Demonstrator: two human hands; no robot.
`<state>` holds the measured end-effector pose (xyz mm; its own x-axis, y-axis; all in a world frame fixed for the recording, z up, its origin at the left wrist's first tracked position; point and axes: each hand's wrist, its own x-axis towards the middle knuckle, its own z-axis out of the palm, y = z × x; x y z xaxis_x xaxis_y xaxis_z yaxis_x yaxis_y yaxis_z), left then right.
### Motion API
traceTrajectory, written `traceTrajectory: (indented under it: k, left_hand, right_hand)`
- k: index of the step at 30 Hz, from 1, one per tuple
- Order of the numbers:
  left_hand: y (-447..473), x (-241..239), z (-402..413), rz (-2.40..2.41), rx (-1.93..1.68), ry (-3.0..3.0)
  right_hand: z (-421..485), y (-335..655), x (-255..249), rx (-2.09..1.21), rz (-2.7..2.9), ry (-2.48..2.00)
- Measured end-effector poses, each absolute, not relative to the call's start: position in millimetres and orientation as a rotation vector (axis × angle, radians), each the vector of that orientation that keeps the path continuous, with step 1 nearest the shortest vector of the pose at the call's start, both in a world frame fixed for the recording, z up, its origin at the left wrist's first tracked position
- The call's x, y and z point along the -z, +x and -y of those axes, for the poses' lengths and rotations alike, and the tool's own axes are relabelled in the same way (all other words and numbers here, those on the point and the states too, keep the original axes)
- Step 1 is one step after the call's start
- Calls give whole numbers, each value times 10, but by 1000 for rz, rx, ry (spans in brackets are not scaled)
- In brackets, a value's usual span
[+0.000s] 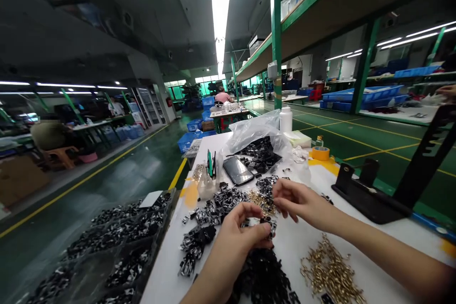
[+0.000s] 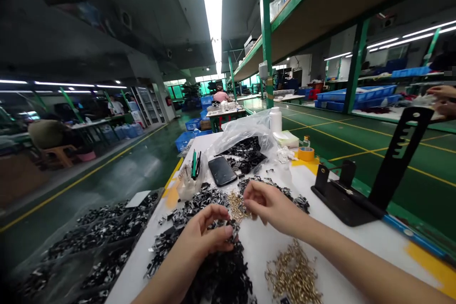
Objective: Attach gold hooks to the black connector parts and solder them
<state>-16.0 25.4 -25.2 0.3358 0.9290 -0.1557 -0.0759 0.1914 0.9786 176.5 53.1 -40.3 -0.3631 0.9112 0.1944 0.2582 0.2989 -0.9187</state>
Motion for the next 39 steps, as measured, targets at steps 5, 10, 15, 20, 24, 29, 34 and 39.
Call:
traceTrajectory:
  k: [5,10,15,20,24,29,34,39]
  left_hand:
    - [-167,205,-251,-971,-845,1174]
    - [-205,127,-259,-991,-810,1169]
    - [-193,111,-235,-933,-809,1123]
    - [-171,142,-251,-892,-800,1088]
    - [-174,141,-258,-913,-792,1092]
    - [-185,137,-240,-943,-755,1140]
    - [-175,138,-218,-1025,-738,1273]
    - [-146,159,-193,-1077,-787,1363]
  right_hand:
    - [-361,1778,469,-1522,1486,-851]
    - [-235,1792,340,-1758,1272,-722]
    - [-224,1795,342,-1885,1129,-634]
    - [-207,1797,336,-1940,1106,-608]
    - [-189,1790,338,-1963,1119,-605]
    - [-201,1791,340,-1950,1159,-626]
    - [-194,1793,298,-1793,1244,-774]
    - [-146,1806,275,-1450,1468,-919]
